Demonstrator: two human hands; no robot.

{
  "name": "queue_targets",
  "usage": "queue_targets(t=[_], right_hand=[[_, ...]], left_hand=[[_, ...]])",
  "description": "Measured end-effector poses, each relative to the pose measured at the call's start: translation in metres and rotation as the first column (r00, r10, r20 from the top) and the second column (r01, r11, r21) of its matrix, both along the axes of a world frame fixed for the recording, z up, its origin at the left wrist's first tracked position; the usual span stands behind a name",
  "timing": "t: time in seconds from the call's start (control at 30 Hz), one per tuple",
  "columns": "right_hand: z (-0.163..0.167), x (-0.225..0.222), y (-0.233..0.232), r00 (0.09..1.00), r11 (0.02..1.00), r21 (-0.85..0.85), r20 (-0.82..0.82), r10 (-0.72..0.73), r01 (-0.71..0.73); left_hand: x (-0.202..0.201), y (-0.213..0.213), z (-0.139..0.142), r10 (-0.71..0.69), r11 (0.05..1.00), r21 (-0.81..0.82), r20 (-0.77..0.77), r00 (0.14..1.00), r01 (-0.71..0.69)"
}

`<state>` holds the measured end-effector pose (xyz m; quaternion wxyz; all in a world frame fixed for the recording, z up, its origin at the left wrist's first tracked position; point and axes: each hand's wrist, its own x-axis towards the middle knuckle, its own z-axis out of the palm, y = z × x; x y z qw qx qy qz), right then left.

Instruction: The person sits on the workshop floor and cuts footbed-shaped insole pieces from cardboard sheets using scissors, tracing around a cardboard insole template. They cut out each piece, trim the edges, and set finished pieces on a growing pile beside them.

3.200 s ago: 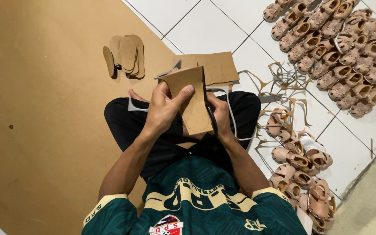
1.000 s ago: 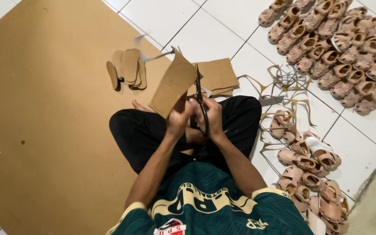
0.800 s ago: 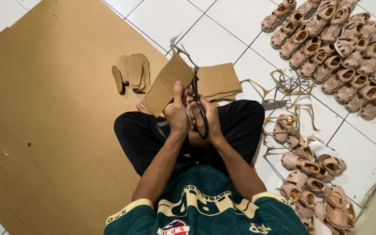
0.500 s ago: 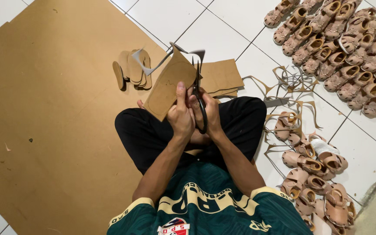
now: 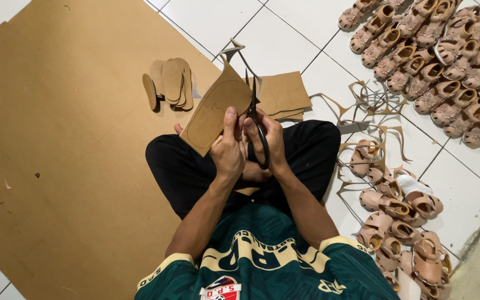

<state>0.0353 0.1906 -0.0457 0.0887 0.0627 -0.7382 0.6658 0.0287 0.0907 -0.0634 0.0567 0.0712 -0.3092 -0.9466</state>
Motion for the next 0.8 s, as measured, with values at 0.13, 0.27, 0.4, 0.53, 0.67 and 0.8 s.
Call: queue_targets(t=[0.13,0.27,0.4,0.53,0.67,0.8], right_hand=[[-0.001,0.001,0.002,0.999,1.000,0.001,0.035,0.004,-0.004],[0.000,0.001,0.005,0.999,1.000,-0.014,0.033,0.018,-0.017],[0.001,0.003,0.006,0.998,0.997,-0.076,0.049,0.037,-0.034],[0.002,0.006,0.008,0.997,0.998,-0.062,0.062,0.034,-0.030],[0.004,0.007,0.010,0.997,0.997,-0.064,0.063,0.049,-0.045],[0.007,0.010,0.012,0.997,0.998,-0.054,0.073,0.037,-0.033]], left_hand=[[0.001,-0.003,0.009,-0.010,1.000,-0.018,-0.012,1.000,0.009],[0.001,-0.008,0.013,-0.094,0.995,-0.032,0.108,0.990,0.098],[-0.002,-0.011,0.013,-0.077,0.996,-0.056,-0.082,0.994,0.073],[-0.002,-0.016,0.014,-0.109,0.989,-0.110,-0.055,0.992,0.103],[-0.002,-0.019,0.019,-0.132,0.987,-0.100,-0.058,0.990,0.126],[-0.003,-0.022,0.023,-0.164,0.982,-0.108,-0.082,0.983,0.155]])
